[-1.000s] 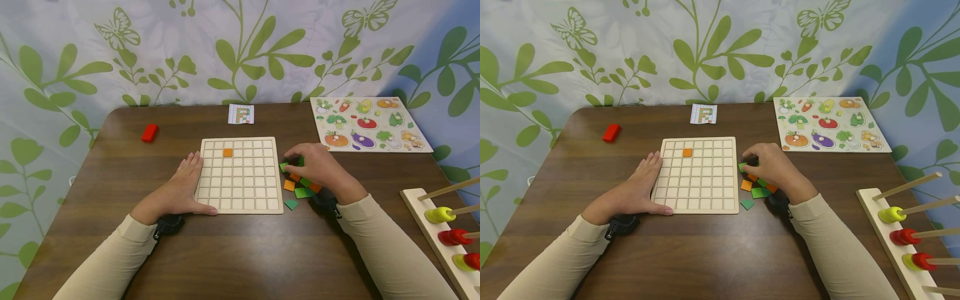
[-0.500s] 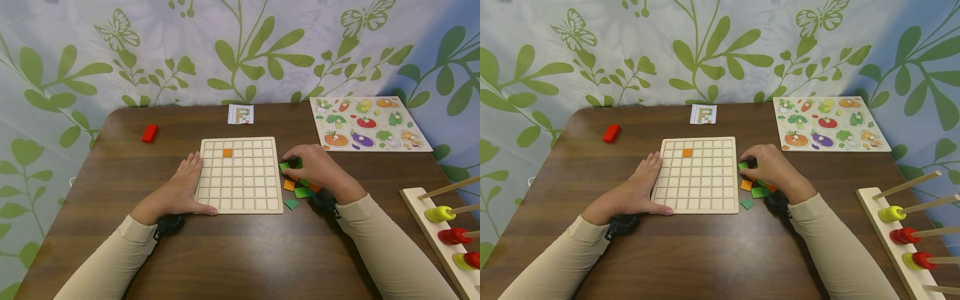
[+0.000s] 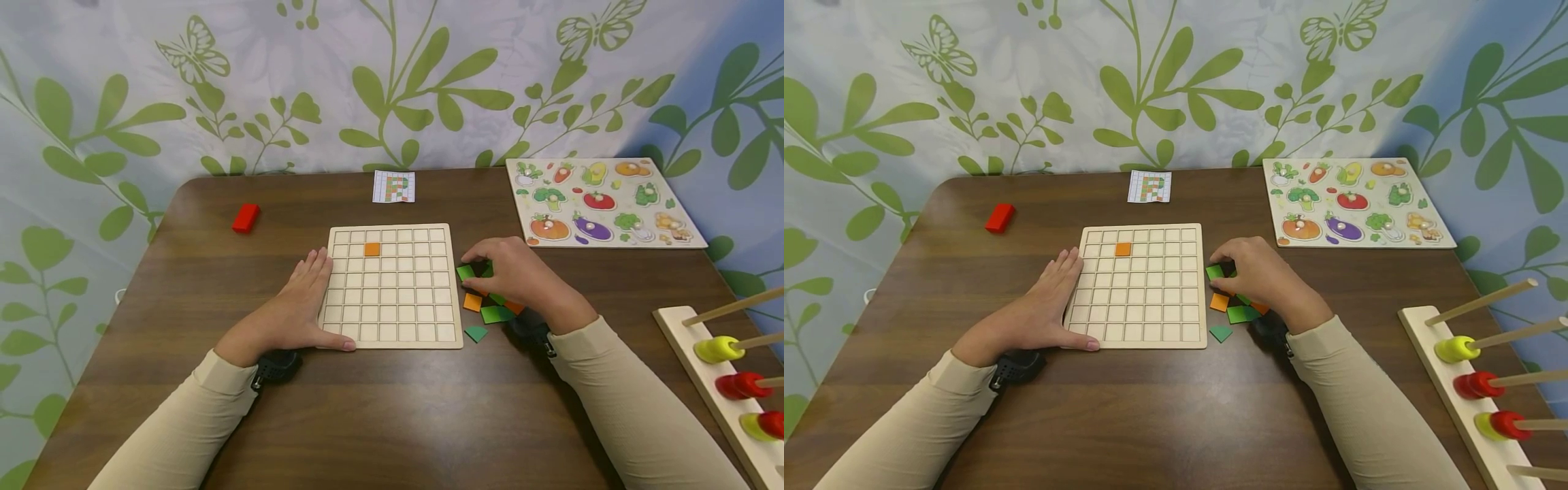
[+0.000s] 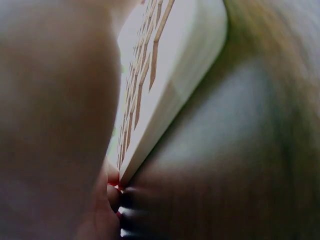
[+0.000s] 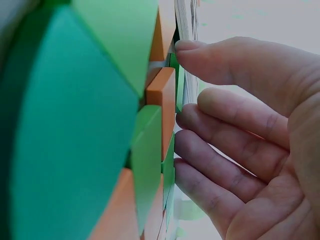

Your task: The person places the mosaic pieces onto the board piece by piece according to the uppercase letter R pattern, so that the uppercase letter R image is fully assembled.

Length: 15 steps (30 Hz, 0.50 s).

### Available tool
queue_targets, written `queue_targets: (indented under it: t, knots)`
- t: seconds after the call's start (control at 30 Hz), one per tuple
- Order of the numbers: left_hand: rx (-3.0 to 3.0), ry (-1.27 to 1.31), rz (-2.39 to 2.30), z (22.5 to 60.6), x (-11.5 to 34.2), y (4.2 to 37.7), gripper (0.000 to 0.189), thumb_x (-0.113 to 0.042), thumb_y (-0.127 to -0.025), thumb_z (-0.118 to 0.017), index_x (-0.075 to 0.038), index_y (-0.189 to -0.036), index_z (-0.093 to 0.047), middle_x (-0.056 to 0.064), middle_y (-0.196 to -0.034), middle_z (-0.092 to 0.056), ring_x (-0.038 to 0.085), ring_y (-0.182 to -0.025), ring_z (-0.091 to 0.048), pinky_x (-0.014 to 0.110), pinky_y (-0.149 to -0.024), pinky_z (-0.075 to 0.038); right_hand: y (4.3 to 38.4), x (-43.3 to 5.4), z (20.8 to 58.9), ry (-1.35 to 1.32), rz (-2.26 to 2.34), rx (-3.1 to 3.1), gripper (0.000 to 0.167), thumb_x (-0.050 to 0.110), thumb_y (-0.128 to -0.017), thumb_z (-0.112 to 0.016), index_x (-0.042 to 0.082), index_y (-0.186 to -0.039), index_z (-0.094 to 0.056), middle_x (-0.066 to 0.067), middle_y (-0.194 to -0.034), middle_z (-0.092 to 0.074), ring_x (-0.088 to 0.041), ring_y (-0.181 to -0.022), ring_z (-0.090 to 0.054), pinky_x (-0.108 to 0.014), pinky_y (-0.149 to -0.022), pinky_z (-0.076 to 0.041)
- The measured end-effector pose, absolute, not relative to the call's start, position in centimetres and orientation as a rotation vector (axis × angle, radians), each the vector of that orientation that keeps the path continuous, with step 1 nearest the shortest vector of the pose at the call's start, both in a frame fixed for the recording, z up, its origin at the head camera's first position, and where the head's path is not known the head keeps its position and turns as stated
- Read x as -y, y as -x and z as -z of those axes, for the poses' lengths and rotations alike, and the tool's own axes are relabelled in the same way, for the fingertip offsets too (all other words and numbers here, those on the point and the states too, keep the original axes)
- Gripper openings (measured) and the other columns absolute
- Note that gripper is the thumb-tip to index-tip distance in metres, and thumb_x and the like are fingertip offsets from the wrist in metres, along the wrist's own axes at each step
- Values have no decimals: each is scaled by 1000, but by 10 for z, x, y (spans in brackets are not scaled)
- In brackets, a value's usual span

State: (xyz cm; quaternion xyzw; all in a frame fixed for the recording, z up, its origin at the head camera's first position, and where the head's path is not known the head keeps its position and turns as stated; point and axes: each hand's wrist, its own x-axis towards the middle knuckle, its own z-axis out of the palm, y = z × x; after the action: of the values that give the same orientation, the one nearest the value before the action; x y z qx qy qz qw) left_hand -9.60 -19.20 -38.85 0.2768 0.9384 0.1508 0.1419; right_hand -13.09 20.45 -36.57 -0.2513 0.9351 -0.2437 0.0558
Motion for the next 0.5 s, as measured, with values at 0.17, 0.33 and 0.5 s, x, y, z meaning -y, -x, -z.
queue_targets:
  t: [0.17, 0.33, 0.5]
  knots:
    - [-2711, -802, -443, 388, 192, 96, 153, -92, -70, -69, 9, -164, -2, 24, -172, 5, 35, -158, 10, 51, -125, 0, 131, -204, 365, 767, 718, -2837, 34, 15, -86, -91, 1, -114, -79, -10, -109, -75, -27, -97, -69, -50, -90, -56]
    - [-2713, -805, -449, 388, 192, 96, 153, -92, -70, -69, 9, -164, -2, 24, -172, 6, 36, -158, 10, 50, -125, 0, 130, -204, 364, 774, 727, -2833, 31, 12, -86, -90, 2, -113, -79, -9, -109, -75, -27, -98, -70, -50, -89, -56]
    - [-2710, -806, -454, 388, 192, 96, 153, -91, -70, -69, 8, -164, -1, 23, -172, 8, 35, -158, 11, 50, -125, 0, 130, -204, 366, 805, 738, -2839, 25, 9, -87, -89, 3, -109, -81, -8, -107, -76, -27, -97, -70, -50, -89, -57]
